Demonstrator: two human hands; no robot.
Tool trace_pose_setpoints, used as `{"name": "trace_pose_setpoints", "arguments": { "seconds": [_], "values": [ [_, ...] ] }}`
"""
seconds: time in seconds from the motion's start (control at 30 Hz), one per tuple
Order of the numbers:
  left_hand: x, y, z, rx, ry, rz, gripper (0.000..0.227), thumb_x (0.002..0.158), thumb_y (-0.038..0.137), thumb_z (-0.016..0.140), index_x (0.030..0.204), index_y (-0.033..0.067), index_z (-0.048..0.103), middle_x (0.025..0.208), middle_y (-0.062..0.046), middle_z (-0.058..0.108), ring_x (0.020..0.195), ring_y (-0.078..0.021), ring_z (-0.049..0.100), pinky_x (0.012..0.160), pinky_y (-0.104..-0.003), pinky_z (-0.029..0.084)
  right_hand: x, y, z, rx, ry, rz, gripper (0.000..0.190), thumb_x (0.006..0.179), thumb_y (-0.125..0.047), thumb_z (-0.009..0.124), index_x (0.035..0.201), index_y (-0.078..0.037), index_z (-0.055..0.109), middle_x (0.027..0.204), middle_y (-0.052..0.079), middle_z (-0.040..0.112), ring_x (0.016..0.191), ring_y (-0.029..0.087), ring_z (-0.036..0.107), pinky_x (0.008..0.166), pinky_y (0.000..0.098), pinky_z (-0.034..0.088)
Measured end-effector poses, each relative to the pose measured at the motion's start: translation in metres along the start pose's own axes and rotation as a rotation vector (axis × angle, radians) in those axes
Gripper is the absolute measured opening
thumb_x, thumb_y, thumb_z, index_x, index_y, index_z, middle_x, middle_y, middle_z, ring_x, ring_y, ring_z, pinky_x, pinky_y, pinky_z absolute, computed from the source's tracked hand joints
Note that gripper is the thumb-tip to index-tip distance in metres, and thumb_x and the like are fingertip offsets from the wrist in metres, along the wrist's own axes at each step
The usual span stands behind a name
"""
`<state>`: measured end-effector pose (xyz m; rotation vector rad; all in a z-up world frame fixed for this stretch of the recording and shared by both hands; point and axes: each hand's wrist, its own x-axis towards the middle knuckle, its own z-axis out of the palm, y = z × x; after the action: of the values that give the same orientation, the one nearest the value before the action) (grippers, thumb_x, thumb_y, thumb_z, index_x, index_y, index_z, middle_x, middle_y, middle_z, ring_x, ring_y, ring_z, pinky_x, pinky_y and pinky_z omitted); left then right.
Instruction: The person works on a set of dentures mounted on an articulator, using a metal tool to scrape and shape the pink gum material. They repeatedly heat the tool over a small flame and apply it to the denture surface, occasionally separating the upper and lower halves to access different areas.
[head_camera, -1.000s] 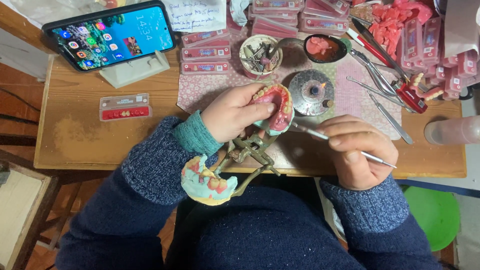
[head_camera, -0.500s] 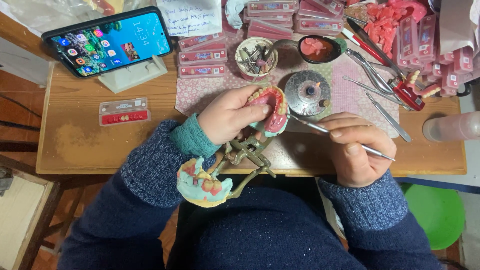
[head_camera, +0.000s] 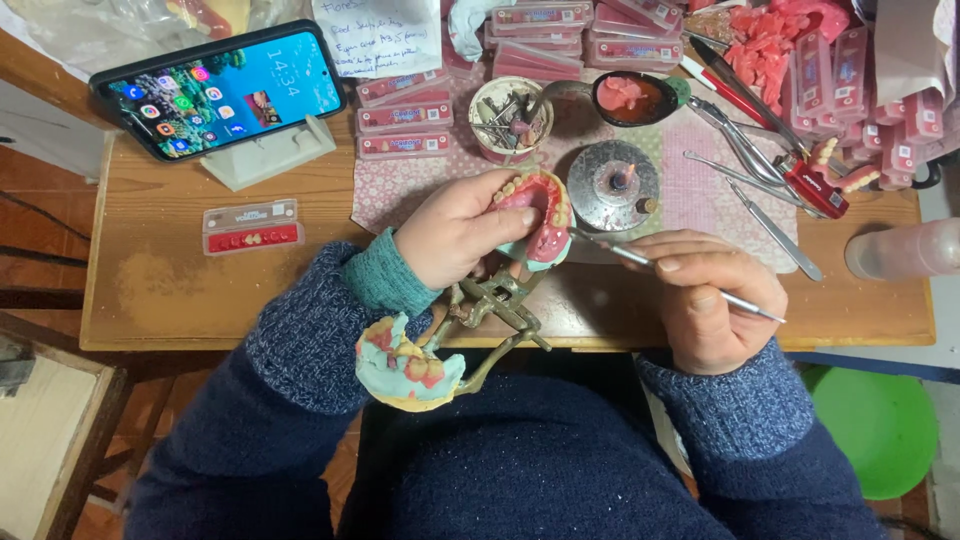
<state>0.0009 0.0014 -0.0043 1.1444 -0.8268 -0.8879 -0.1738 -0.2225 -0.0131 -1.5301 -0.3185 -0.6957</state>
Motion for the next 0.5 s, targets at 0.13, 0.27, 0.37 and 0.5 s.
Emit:
{"name": "trace_pose_setpoints", "arguments": {
  "seconds": [0.13, 0.27, 0.37, 0.5],
  "values": [
    [0.002, 0.000, 0.000, 0.036, 0.045, -0.031, 0.023, 0.105, 0.011, 0.055, 0.124, -0.0018, 0.060, 0.098, -0.004, 0.069, 0.074, -0.0085, 0.063, 0.068, -0.025, 0.054, 0.006, -0.007, 0.001, -0.134, -0.088, -0.051, 0.032, 0.111, -0.034, 0.063, 0.108, -0.003, 0.066, 0.102, 0.021, 0.074, 0.098, 0.031, 0.076, 0.095, 0.0410, 0.062],
    [0.002, 0.000, 0.001, -0.003, 0.036, -0.039, 0.022, 0.105, 0.010, 0.055, 0.123, -0.0020, 0.060, 0.097, -0.004, 0.069, 0.074, -0.0090, 0.063, 0.067, -0.025, 0.054, 0.010, -0.010, 0.002, -0.167, -0.108, -0.065, 0.030, 0.111, -0.032, 0.062, 0.107, -0.003, 0.066, 0.102, 0.022, 0.073, 0.098, 0.033, 0.074, 0.094, 0.0417, 0.061],
    [0.002, -0.002, 0.001, -0.024, 0.020, -0.017, 0.022, 0.106, 0.010, 0.054, 0.123, -0.0023, 0.060, 0.099, -0.005, 0.070, 0.077, -0.0092, 0.064, 0.068, -0.025, 0.055, 0.011, -0.013, 0.001, -0.220, -0.149, -0.079, 0.028, 0.111, -0.030, 0.061, 0.106, -0.003, 0.066, 0.105, 0.022, 0.073, 0.097, 0.033, 0.074, 0.094, 0.0419, 0.060],
    [0.002, 0.001, 0.001, -0.011, 0.030, -0.034, 0.022, 0.106, 0.010, 0.054, 0.123, -0.0025, 0.061, 0.098, -0.005, 0.070, 0.076, -0.0095, 0.064, 0.069, -0.026, 0.055, 0.010, -0.011, 0.001, -0.218, -0.134, -0.093, 0.026, 0.111, -0.028, 0.061, 0.105, -0.003, 0.065, 0.102, 0.020, 0.073, 0.095, 0.032, 0.075, 0.092, 0.0407, 0.062]
  ]
}}
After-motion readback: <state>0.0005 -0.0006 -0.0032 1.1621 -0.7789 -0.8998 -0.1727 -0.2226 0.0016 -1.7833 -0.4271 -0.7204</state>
